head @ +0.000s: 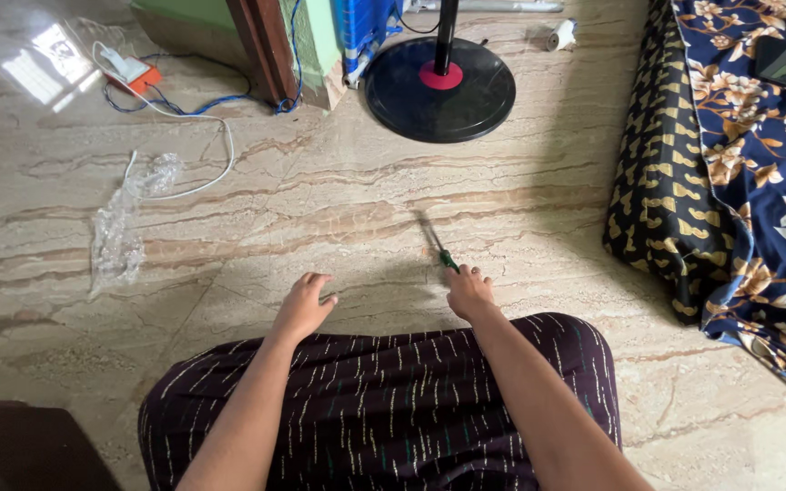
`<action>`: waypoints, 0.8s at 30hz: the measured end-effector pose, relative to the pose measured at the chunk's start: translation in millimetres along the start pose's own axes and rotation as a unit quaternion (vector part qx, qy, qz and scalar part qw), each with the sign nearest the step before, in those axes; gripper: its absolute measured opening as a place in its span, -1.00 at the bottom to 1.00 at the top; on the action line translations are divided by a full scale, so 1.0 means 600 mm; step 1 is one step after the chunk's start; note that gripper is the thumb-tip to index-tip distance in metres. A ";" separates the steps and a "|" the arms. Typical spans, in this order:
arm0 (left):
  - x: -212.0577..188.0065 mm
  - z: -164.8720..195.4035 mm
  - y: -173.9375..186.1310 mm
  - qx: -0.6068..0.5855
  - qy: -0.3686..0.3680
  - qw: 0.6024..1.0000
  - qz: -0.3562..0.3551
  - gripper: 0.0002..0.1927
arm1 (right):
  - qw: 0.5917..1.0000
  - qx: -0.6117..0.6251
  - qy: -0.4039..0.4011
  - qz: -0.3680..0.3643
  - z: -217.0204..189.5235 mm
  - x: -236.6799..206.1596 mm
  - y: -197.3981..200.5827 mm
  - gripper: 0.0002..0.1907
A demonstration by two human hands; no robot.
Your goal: The person assembles a standing electric fan by hand. They attach the fan head to the pole, secure it with a knob, and wrap the power cord around the pole using a cord holder.
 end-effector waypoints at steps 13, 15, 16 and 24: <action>0.014 0.000 -0.030 -0.165 0.055 0.985 0.000 -0.43 | 0.986 0.162 -0.015 -0.030 -0.016 0.008 -0.023 -0.77; 0.013 0.011 -0.035 -0.218 0.069 0.973 -0.044 -0.39 | 0.921 0.375 -0.004 -0.105 -0.029 -0.006 -0.016 -0.77; 0.008 0.017 -0.037 -0.242 0.076 0.964 -0.075 -0.37 | 0.869 0.474 0.002 -0.140 -0.034 -0.016 -0.013 -0.76; -0.015 0.090 -0.047 -0.586 0.124 0.787 -0.150 -0.41 | 0.764 0.527 0.267 -0.259 -0.089 -0.103 0.013 -0.73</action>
Point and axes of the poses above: each hand's wrist, its own x-axis towards the middle knuckle, its own y-axis out of the back of the hand, z = x × y, the point moved 1 cm from there along x, towards the middle knuckle, and after that the axes turned 6 degrees about -y, right-handed, at the moved point
